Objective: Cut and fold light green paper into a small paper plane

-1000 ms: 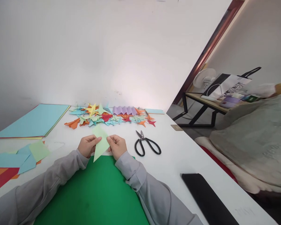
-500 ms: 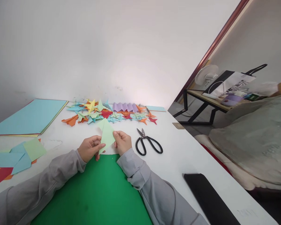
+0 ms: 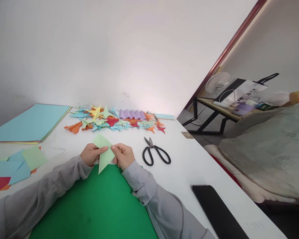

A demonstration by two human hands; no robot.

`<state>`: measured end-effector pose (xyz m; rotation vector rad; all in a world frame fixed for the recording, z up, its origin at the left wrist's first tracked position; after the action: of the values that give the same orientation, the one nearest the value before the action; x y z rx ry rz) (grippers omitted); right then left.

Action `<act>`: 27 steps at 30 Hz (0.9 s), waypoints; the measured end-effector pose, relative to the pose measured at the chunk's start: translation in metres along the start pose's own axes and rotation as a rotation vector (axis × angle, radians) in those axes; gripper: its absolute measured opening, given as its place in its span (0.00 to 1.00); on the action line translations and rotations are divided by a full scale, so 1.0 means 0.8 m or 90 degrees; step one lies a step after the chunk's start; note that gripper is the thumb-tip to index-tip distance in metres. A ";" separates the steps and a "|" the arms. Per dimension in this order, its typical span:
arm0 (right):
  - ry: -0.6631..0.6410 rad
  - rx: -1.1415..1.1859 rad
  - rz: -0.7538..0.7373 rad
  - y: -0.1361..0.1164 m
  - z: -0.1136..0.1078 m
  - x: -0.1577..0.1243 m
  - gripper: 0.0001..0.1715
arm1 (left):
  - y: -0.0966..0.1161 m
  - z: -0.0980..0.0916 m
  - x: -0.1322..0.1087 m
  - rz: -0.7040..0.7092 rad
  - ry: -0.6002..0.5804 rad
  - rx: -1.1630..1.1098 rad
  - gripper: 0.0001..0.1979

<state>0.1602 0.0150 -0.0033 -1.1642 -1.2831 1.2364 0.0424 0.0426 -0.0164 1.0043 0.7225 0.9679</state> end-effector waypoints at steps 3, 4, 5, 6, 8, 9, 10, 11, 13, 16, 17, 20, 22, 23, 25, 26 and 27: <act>0.126 -0.122 -0.061 -0.009 -0.025 -0.003 0.17 | 0.003 -0.002 -0.001 -0.034 0.036 -0.067 0.12; 0.185 -0.178 -0.105 -0.014 -0.040 -0.004 0.15 | 0.003 -0.003 -0.002 -0.059 0.054 -0.075 0.11; 0.247 -0.236 -0.148 -0.018 -0.055 -0.006 0.14 | 0.004 -0.003 -0.003 -0.085 0.067 -0.074 0.10; 0.307 -0.293 -0.176 -0.020 -0.071 -0.008 0.13 | 0.004 -0.004 -0.004 -0.101 0.082 -0.072 0.09; 0.406 -0.410 -0.187 -0.018 -0.102 -0.013 0.14 | 0.007 -0.007 -0.005 -0.109 0.107 -0.062 0.07; 0.455 -0.475 -0.164 -0.015 -0.117 -0.016 0.16 | 0.008 -0.008 -0.005 -0.104 0.116 -0.057 0.06; 0.514 -0.541 -0.120 -0.009 -0.130 -0.021 0.19 | 0.009 -0.010 -0.005 -0.097 0.123 -0.053 0.06; 0.574 -0.584 -0.074 -0.004 -0.143 -0.027 0.22 | 0.010 -0.011 -0.004 -0.091 0.126 -0.051 0.05; 0.620 -0.609 0.019 0.010 -0.160 -0.036 0.25 | 0.012 -0.012 -0.004 -0.083 0.130 -0.053 0.05; 0.521 -0.647 0.109 0.025 -0.168 -0.036 0.25 | 0.012 -0.015 -0.002 -0.096 0.128 -0.062 0.05; 0.492 -0.654 0.126 0.027 -0.169 -0.035 0.25 | 0.012 -0.017 -0.002 -0.101 0.129 -0.069 0.05; 0.488 -0.637 0.097 0.023 -0.168 -0.035 0.24 | 0.010 -0.020 -0.001 -0.114 0.138 -0.089 0.07; 0.508 -0.603 0.038 0.016 -0.164 -0.036 0.24 | 0.011 -0.020 0.000 -0.108 0.133 -0.093 0.09; 0.512 -0.575 0.010 0.013 -0.160 -0.035 0.25 | 0.011 -0.019 0.000 -0.102 0.125 -0.092 0.09; 0.519 -0.464 -0.030 0.009 -0.155 -0.034 0.27 | 0.012 -0.018 0.000 -0.093 0.112 -0.091 0.11; 0.512 -0.368 -0.056 0.008 -0.152 -0.034 0.29 | 0.011 -0.018 0.001 -0.092 0.108 -0.092 0.11; 0.493 -0.241 -0.076 0.008 -0.148 -0.032 0.30 | 0.011 -0.018 0.001 -0.093 0.107 -0.093 0.11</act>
<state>0.2803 -0.0020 -0.0087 -1.5961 -0.9755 0.3655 0.0275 0.0507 -0.0141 0.7385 0.8400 0.9700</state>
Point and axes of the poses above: each hand's wrist, its own x-axis towards the middle knuckle, its own z-axis out of the palm, y = z × x, the point moved 5 cm from there along x, towards the middle knuckle, and after that the axes turned 4 degrees about -y, right-handed, at the moved point
